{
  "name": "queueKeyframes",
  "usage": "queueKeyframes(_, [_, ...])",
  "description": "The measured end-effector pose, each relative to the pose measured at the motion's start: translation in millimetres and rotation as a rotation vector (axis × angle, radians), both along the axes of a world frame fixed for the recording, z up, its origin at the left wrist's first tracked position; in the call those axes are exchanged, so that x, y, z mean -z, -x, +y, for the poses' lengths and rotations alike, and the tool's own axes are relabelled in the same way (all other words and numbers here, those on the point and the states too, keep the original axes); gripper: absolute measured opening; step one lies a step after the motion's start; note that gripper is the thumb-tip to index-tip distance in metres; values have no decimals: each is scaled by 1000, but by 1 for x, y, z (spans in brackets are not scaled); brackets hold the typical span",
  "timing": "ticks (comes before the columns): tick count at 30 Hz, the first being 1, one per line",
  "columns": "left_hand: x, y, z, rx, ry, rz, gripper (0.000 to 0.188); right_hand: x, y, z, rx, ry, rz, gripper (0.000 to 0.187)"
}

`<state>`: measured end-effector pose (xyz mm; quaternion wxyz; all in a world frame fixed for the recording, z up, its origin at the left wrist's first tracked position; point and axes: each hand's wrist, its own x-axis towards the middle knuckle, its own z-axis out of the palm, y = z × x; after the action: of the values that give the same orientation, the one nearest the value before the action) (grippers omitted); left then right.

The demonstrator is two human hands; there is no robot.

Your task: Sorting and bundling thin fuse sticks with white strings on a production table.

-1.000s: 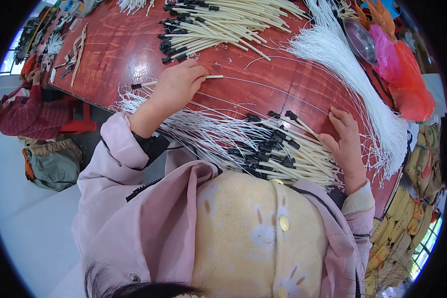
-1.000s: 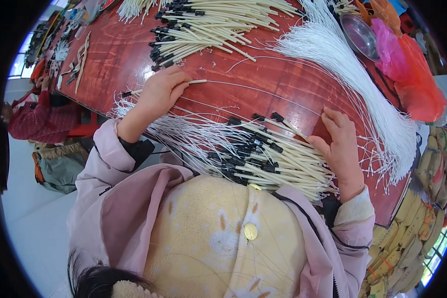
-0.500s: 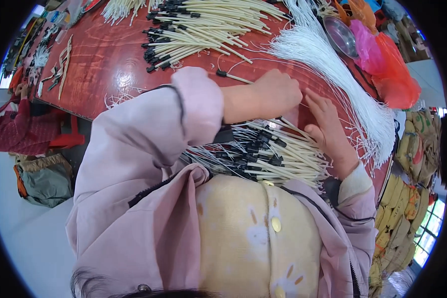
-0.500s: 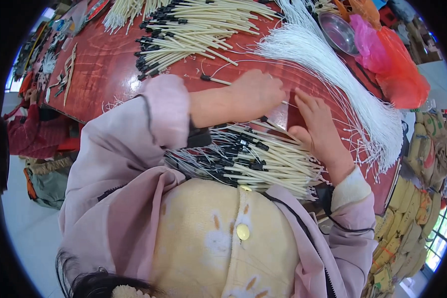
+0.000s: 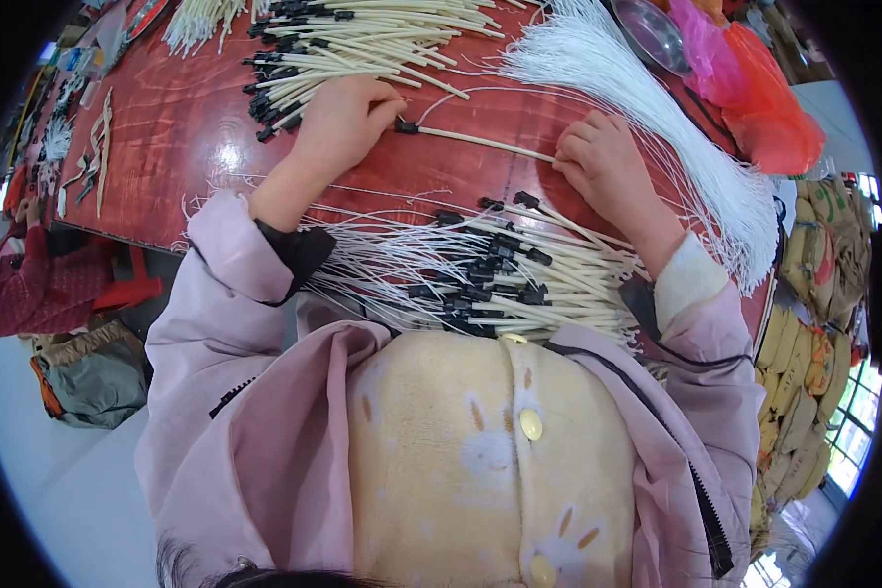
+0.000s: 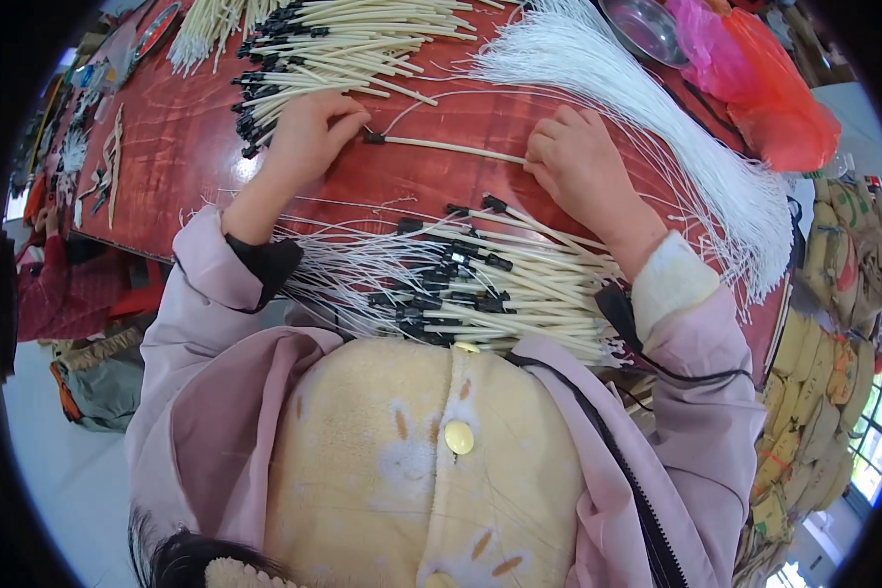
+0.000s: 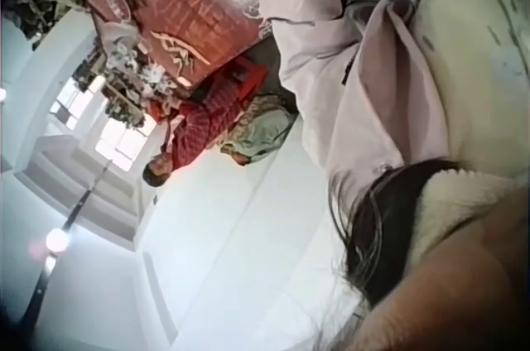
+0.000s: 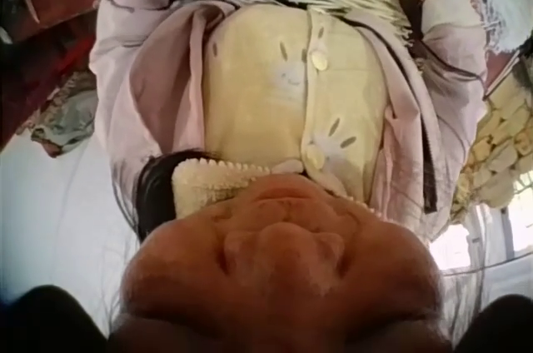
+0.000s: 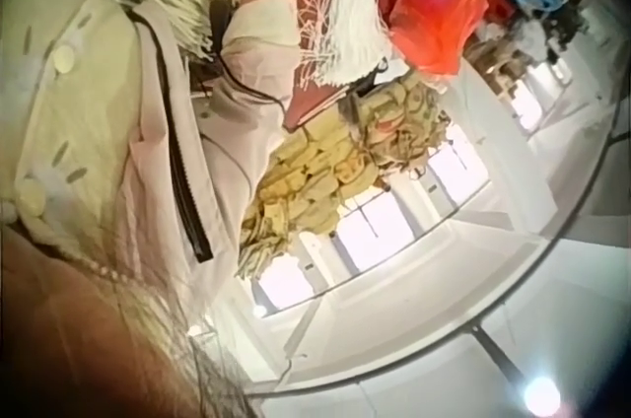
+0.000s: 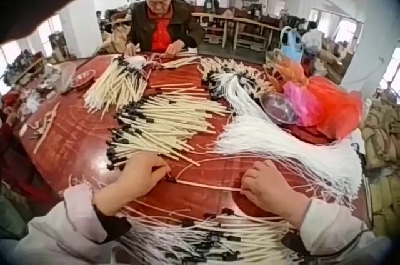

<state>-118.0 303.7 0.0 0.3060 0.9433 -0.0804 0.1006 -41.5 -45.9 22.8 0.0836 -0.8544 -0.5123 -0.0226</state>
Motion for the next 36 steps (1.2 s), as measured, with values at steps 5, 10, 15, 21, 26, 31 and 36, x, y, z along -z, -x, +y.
queueKeyframes(5, [-28, 13, 33, -172, -24, -120, 22, -5, 10, -14, 12, -74, -47, 12])
queueKeyframes(10, [-84, 74, 102, -522, 138, -120, 27, -51, 36, -59, 135, -146, 145, 12])
queueKeyframes(15, [-76, 149, 181, -779, 433, -96, 32, -87, 90, -90, 124, -211, 186, 18])
queueKeyframes(21, [-34, 177, 181, -701, 60, 102, 31, -100, 120, -96, 151, -74, 498, 30])
queueKeyframes(26, [-53, 85, 53, -321, 71, 9, 35, -68, 110, -95, 189, -202, 275, 38])
queueKeyframes(31, [-15, 6, -39, -123, -186, 5, 27, -66, 88, -76, 198, -188, 195, 39])
queueKeyframes(36, [-8, -1, -49, 42, -158, 135, 18, -60, 70, -75, 199, -154, 207, 37])
